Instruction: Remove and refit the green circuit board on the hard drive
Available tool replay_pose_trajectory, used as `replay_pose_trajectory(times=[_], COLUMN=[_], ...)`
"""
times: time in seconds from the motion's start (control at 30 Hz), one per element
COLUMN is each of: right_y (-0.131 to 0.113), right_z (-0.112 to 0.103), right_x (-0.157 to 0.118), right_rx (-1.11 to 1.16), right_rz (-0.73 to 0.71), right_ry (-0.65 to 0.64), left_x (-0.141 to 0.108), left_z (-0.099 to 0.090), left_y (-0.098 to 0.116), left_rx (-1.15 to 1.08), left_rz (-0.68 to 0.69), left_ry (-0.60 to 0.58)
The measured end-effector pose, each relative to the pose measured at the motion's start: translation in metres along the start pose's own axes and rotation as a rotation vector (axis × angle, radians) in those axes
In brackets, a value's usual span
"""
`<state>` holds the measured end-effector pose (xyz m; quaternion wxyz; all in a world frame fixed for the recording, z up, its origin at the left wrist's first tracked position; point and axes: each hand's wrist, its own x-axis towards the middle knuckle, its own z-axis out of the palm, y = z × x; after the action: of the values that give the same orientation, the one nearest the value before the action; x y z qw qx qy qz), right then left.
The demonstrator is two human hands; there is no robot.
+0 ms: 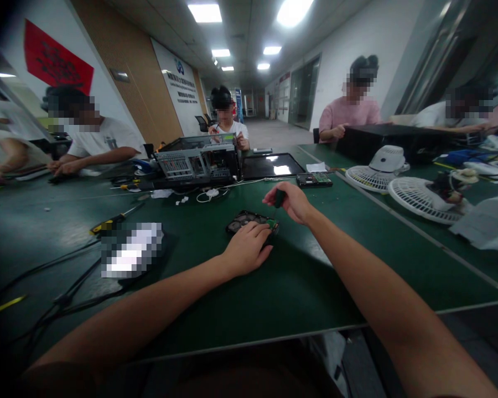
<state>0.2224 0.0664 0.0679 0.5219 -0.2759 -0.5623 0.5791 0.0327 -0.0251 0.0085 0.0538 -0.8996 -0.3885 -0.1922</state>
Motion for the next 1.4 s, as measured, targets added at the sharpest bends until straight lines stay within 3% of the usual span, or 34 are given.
replay_pose_trajectory(times=[0.27, 0.7, 1.4], right_y=[0.004, 0.000, -0.001], right_z=[0.009, 0.021, 0.021], right_x=[0.000, -0.006, -0.006], right_rx=[0.017, 0.005, 0.012], right_rz=[-0.039, 0.058, 0.016], right_ry=[-0.030, -0.037, -0.052], left_x=[0.000, 0.001, 0.000], left_z=[0.001, -0.002, -0.002], left_y=[-0.001, 0.001, 0.001], left_rx=[-0.002, 0.013, 0.001], left_rz=[-0.002, -0.009, -0.010], left_ry=[0.002, -0.020, -0.003])
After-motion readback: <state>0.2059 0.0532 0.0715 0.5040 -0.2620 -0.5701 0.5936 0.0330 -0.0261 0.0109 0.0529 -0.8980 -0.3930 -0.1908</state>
